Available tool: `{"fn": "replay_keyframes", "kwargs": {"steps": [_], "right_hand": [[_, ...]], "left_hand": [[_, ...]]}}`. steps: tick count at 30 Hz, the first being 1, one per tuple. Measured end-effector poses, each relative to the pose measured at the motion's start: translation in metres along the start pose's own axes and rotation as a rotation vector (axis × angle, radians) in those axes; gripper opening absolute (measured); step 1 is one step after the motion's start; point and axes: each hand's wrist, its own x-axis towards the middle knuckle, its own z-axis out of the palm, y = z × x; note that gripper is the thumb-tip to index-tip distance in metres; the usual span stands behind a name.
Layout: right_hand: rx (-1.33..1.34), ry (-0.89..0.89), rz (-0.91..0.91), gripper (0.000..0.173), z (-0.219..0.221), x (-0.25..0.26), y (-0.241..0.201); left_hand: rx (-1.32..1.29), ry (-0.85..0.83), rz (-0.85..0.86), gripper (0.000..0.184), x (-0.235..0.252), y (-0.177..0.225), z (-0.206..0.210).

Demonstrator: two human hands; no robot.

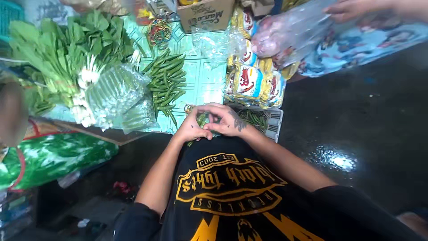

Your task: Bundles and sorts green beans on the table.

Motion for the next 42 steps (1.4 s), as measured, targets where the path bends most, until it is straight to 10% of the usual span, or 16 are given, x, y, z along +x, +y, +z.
{"fn": "replay_keyframes", "kwargs": {"steps": [5,10,19,28,33,42], "right_hand": [[0.008,0.060,-0.067,0.044,0.028,-0.012,0.001],[0.149,0.068,0.022,0.034,0.044,-0.013,-0.001],[0.386,0.046,0.155,0.043,0.053,-0.003,-0.002],[0.251,0.278,0.300,0.047,0.004,-0.015,-0.018],[-0.268,0.042,0.072,0.079,0.009,0.013,-0.028],[-0.342,-0.255,0.047,0.084,0.041,0.046,-0.047]], "left_hand": [[-0.408,-0.246,0.110,0.102,-0.001,-0.020,-0.003],[-0.217,-0.226,0.109,0.122,-0.011,-0.023,-0.011],[0.072,-0.225,-0.090,0.022,-0.031,-0.021,-0.035],[0.146,0.024,-0.006,0.026,-0.043,-0.028,-0.049],[0.259,0.063,0.028,0.029,-0.044,-0.021,-0.049],[0.540,0.142,0.072,0.018,-0.050,-0.011,-0.044]]}}
